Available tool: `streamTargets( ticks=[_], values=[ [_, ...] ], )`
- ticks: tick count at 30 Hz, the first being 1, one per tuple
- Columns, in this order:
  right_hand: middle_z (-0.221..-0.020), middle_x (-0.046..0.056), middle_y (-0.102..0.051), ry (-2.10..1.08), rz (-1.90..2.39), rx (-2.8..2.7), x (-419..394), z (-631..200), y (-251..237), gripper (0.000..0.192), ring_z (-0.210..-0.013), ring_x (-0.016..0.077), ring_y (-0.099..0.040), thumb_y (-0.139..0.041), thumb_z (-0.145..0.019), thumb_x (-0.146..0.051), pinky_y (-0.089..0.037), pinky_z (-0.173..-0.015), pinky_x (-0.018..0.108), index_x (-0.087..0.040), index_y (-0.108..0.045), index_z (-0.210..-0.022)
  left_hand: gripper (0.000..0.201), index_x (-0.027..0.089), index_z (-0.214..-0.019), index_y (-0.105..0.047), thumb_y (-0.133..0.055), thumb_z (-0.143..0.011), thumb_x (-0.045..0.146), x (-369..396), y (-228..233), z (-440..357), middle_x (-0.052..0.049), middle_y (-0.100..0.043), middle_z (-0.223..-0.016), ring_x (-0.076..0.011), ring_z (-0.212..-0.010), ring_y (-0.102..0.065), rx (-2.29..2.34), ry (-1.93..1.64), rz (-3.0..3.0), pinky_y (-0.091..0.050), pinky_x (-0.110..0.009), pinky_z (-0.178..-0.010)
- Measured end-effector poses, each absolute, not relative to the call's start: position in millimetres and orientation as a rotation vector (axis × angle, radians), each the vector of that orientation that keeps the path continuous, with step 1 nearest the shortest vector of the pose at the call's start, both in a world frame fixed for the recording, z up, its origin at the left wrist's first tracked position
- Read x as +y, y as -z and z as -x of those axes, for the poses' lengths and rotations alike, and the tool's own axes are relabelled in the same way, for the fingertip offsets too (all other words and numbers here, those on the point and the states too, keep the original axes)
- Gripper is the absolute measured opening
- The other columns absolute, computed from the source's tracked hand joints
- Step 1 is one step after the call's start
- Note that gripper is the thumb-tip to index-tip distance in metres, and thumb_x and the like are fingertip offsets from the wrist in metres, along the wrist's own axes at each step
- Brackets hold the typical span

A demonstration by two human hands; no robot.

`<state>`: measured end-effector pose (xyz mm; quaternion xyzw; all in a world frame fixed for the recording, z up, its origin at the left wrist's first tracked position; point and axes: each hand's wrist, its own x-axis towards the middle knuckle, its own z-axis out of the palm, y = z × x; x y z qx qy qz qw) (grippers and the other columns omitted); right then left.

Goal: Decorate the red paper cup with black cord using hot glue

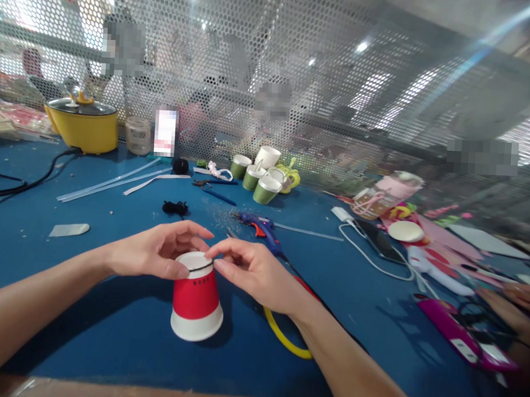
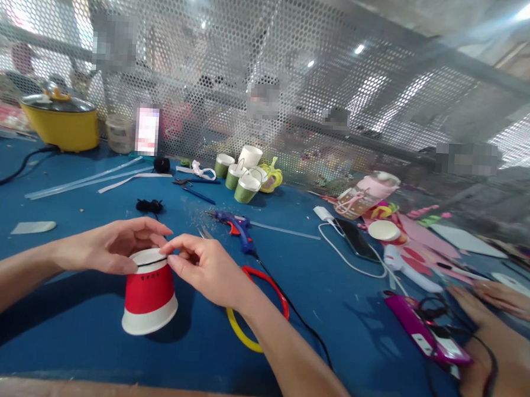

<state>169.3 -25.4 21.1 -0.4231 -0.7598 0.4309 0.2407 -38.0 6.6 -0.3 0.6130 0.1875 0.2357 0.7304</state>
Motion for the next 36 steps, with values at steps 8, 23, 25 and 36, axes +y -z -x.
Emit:
streamTargets(
  ticks=[8,23,25,36],
  values=[
    [-0.058,-0.005,-0.039,-1.184,1.171,-2.066,-24,-170,-22,0.015,-0.051,0.0071,-0.034,-0.047,-0.082,-0.026,-0.028,-0.047,0.02,-0.017,-0.057,-0.088,0.053,0.019,-0.112,-0.043,-0.066,-0.065,0.011,6,4,35,-0.01,-0.051,-0.116,-0.0235,-0.107,-0.048,0.311,-0.535,-1.35,-0.036,-0.04,-0.09],
    [-0.06,-0.005,-0.039,-1.206,1.152,-2.057,-24,-171,-20,0.014,-0.053,0.0074,-0.033,-0.045,-0.083,-0.026,-0.027,-0.049,0.021,-0.017,-0.055,-0.088,0.048,0.02,-0.11,-0.045,-0.064,-0.066,0.014,4,4,34,-0.007,-0.052,-0.109,-0.0204,-0.097,-0.051,0.403,-0.519,-1.324,-0.039,-0.036,-0.083],
    [-0.06,-0.005,-0.039,-1.203,1.16,-2.059,-25,-170,-20,0.014,-0.053,0.0075,-0.033,-0.045,-0.083,-0.026,-0.028,-0.049,0.021,-0.018,-0.055,-0.088,0.048,0.02,-0.111,-0.044,-0.063,-0.067,0.013,4,4,35,-0.008,-0.052,-0.11,-0.0207,-0.097,-0.051,0.396,-0.517,-1.332,-0.038,-0.037,-0.083],
    [-0.067,-0.002,-0.05,-1.162,1.196,-2.086,-29,-166,-23,0.013,-0.058,0.0085,-0.041,-0.046,-0.083,-0.025,-0.034,-0.053,0.021,-0.018,-0.055,-0.088,0.035,0.017,-0.107,-0.047,-0.055,-0.073,0.018,5,-6,36,-0.007,-0.056,-0.101,-0.0186,-0.093,-0.054,0.586,-0.674,-1.432,-0.043,-0.033,-0.08]
  ],
)
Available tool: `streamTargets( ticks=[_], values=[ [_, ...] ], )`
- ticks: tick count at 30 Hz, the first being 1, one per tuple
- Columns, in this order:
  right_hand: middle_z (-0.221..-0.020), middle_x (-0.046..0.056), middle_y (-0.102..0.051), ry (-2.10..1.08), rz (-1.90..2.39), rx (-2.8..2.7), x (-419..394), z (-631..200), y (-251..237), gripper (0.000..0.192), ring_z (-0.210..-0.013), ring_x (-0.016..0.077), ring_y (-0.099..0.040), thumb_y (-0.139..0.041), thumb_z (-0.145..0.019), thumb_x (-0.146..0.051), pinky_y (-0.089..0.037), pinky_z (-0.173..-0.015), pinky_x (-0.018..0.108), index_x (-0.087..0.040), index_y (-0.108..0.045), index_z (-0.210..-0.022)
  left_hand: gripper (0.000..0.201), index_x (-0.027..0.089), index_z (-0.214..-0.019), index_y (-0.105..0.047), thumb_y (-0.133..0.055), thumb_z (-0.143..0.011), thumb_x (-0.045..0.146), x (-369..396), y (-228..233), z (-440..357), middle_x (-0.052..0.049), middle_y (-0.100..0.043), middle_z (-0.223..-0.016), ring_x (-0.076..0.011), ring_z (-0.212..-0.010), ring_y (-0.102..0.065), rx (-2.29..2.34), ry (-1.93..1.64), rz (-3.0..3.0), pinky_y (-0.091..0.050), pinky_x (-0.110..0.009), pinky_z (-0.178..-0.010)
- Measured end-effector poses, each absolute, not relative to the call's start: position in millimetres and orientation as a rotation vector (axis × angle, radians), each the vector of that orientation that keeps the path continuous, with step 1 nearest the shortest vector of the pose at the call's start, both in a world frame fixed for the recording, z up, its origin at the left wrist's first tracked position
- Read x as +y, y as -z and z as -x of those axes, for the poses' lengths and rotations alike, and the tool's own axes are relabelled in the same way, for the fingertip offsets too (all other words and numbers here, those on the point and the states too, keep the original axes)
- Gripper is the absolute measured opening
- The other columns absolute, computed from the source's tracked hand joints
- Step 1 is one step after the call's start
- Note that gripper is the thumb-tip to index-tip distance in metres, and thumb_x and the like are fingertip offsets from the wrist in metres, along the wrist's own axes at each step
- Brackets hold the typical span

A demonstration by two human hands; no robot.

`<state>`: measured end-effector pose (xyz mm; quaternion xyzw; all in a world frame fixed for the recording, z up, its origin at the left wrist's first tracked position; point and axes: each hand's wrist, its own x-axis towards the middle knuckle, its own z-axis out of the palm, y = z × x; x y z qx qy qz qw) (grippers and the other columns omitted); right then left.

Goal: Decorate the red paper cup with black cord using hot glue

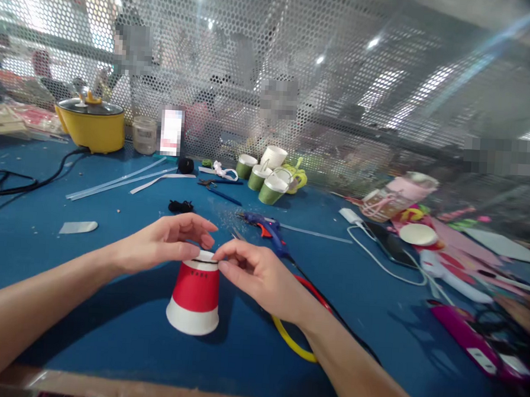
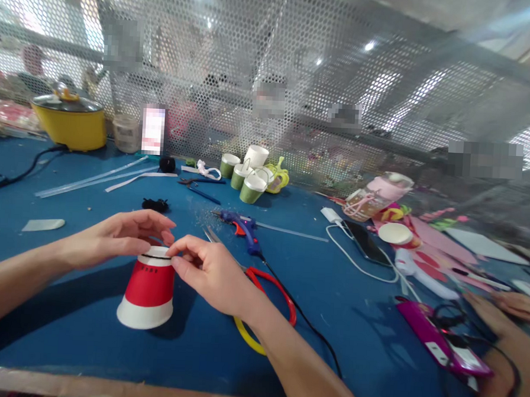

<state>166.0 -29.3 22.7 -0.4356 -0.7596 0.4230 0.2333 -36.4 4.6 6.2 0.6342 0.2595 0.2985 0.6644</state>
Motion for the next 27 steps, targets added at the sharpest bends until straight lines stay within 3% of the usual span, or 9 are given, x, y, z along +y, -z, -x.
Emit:
streamTargets(
  ticks=[8,17,27],
  values=[
    [-0.064,-0.002,-0.049,-1.092,1.234,-2.129,-30,-162,-25,0.013,-0.055,0.0084,-0.04,-0.046,-0.082,-0.024,-0.033,-0.051,0.021,-0.018,-0.056,-0.088,0.011,0.014,-0.077,-0.061,-0.056,-0.073,0.023,7,-32,42,-0.002,-0.061,-0.075,-0.0126,-0.071,-0.055,0.81,-0.682,-2.038,-0.043,-0.024,-0.066],
    [-0.062,-0.003,-0.047,-1.051,1.219,-2.154,-31,-162,-27,0.014,-0.053,0.0076,-0.038,-0.045,-0.083,-0.024,-0.031,-0.048,0.021,-0.017,-0.056,-0.088,0.015,0.015,-0.076,-0.066,-0.053,-0.075,0.023,12,-63,37,0.001,-0.067,-0.073,-0.0096,-0.066,-0.058,0.785,-0.299,-2.354,-0.043,-0.017,-0.061],
    [-0.059,-0.004,-0.046,-1.037,1.233,-2.134,-32,-159,-28,0.014,-0.05,0.0069,-0.037,-0.045,-0.082,-0.022,-0.029,-0.047,0.02,-0.017,-0.057,-0.087,0.017,0.015,-0.078,-0.066,-0.052,-0.075,0.023,15,-64,35,0.001,-0.067,-0.071,-0.0088,-0.064,-0.057,0.77,-0.181,-2.407,-0.042,-0.016,-0.058]
  ],
)
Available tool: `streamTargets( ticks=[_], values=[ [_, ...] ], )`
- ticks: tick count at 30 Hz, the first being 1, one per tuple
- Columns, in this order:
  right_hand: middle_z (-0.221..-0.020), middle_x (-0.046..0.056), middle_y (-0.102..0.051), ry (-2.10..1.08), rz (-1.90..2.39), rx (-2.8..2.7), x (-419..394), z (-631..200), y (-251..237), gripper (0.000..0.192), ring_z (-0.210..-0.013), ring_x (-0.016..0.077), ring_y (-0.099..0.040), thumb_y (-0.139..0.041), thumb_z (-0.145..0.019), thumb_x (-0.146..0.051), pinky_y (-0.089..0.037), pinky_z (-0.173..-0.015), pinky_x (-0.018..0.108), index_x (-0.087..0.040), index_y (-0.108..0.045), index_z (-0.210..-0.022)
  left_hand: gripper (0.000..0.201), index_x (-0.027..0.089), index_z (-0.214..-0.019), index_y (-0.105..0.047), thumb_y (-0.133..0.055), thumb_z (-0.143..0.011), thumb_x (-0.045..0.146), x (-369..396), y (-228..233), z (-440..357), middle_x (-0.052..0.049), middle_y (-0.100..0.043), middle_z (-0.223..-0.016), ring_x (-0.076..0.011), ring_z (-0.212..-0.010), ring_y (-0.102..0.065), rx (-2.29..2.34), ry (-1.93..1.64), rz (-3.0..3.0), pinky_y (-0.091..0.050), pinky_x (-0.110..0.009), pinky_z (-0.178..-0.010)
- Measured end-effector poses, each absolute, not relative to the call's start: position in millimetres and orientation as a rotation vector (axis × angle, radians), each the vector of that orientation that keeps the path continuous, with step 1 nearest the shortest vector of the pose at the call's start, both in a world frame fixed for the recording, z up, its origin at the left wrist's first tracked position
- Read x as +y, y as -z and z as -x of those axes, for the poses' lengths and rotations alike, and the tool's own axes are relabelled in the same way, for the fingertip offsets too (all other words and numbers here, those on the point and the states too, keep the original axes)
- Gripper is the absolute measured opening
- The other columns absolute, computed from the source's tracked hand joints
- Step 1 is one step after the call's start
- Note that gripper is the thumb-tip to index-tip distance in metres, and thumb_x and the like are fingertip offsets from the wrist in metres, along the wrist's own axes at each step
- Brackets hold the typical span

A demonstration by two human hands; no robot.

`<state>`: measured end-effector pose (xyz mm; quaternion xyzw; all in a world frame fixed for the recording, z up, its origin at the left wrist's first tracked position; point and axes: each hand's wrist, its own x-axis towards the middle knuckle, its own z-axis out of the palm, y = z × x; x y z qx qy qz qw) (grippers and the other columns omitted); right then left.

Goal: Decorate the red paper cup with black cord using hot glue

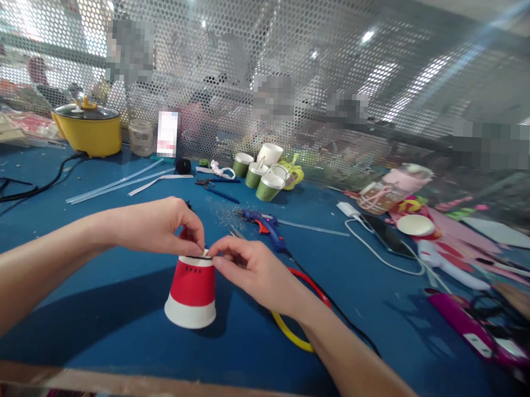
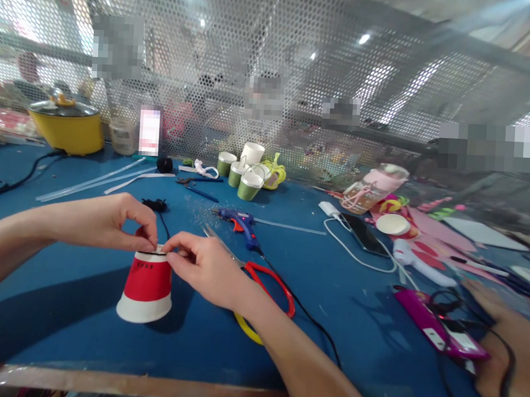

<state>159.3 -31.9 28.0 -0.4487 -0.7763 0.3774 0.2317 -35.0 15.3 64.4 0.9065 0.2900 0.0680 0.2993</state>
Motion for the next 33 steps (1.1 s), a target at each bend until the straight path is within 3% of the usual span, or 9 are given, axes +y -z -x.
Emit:
streamTargets(
  ticks=[33],
  values=[
    [-0.06,-0.004,-0.046,-1.074,1.242,-2.152,-30.7,-159.6,-29.0,0.014,-0.052,0.0079,-0.037,-0.045,-0.082,-0.025,-0.03,-0.049,0.021,-0.016,-0.056,-0.086,0.016,0.014,-0.079,-0.065,-0.05,-0.074,0.02,14.4,-68.4,31.4,0.0,-0.066,-0.072,-0.0093,-0.066,-0.057,0.762,-0.115,-2.446,-0.041,-0.016,-0.059]
  ],
)
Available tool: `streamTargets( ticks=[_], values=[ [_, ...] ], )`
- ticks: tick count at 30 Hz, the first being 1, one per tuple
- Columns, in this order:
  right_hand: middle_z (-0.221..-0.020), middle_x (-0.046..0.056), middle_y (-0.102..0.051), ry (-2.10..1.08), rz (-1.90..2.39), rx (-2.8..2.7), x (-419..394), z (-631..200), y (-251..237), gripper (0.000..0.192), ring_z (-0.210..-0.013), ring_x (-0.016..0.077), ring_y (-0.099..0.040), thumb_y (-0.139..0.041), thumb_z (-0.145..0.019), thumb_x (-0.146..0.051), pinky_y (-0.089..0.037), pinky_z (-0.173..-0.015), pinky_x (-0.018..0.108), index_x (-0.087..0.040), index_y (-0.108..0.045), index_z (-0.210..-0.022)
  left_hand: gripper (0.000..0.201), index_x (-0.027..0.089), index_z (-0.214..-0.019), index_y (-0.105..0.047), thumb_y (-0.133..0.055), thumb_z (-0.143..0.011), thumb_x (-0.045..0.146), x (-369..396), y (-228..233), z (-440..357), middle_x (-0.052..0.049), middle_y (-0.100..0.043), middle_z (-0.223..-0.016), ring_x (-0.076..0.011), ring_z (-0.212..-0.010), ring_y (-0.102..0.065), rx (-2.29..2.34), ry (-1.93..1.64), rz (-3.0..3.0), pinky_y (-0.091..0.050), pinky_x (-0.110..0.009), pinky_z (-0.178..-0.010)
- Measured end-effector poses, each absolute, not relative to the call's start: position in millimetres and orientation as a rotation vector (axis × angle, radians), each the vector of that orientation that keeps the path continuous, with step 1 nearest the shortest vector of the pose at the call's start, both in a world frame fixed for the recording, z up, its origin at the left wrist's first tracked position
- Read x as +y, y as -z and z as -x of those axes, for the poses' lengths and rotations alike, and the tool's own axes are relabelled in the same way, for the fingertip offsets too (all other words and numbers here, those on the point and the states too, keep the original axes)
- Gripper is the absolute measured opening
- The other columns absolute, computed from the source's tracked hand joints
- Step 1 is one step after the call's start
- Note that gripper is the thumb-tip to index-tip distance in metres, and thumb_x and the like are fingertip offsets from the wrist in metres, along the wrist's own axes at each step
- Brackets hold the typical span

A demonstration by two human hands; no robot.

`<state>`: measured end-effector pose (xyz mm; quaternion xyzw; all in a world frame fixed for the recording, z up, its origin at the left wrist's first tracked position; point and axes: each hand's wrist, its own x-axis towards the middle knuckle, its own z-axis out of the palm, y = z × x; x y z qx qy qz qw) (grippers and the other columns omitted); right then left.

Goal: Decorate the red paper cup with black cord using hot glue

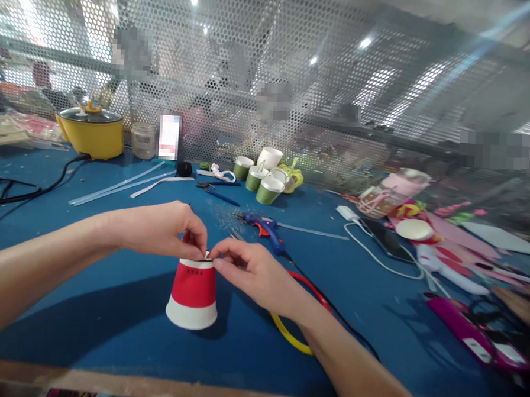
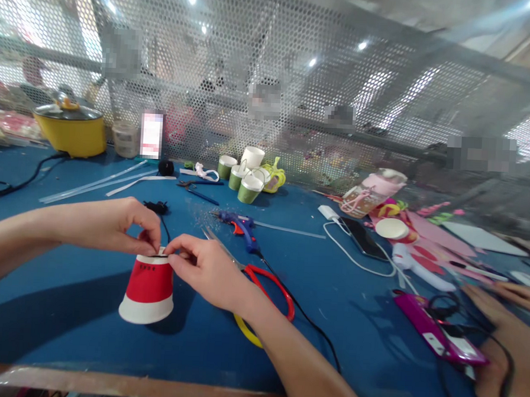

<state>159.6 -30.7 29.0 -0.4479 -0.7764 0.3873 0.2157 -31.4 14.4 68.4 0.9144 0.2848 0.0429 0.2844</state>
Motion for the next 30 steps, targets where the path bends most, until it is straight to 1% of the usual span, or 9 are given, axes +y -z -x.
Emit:
streamTargets(
  ticks=[6,14,22,30],
  values=[
    [-0.062,-0.003,-0.049,-1.068,1.23,-2.156,-30.2,-160.1,-28.3,0.014,-0.052,0.0079,-0.038,-0.045,-0.082,-0.025,-0.031,-0.049,0.02,-0.017,-0.056,-0.086,0.017,0.014,-0.08,-0.065,-0.05,-0.076,0.02,14.2,-68.9,32.7,-0.001,-0.067,-0.074,-0.0099,-0.067,-0.057,0.747,-0.108,-2.433,-0.041,-0.016,-0.059],
    [-0.061,-0.004,-0.047,-1.077,1.235,-2.152,-30.5,-160.6,-28.0,0.014,-0.052,0.0078,-0.038,-0.045,-0.082,-0.025,-0.031,-0.048,0.02,-0.017,-0.056,-0.087,0.018,0.015,-0.082,-0.066,-0.049,-0.076,0.017,12.4,-72.4,34.3,-0.001,-0.068,-0.078,-0.0102,-0.07,-0.058,0.727,-0.115,-2.449,-0.041,-0.017,-0.063],
    [-0.063,-0.003,-0.047,-1.062,1.228,-2.168,-30.8,-161.1,-27.9,0.015,-0.053,0.0079,-0.038,-0.045,-0.083,-0.025,-0.031,-0.049,0.02,-0.017,-0.056,-0.088,0.017,0.015,-0.08,-0.067,-0.051,-0.075,0.014,11.9,-72.4,35.9,-0.002,-0.066,-0.077,-0.0107,-0.069,-0.057,0.683,-0.153,-2.488,-0.041,-0.017,-0.062],
    [-0.061,-0.003,-0.047,-1.061,1.235,-2.171,-30.7,-160.8,-27.3,0.014,-0.053,0.0082,-0.038,-0.045,-0.083,-0.026,-0.032,-0.05,0.02,-0.017,-0.056,-0.087,0.017,0.015,-0.079,-0.068,-0.052,-0.075,0.016,11.2,-70.2,36.1,-0.003,-0.067,-0.077,-0.011,-0.069,-0.057,0.668,-0.195,-2.515,-0.042,-0.018,-0.063]
  ],
)
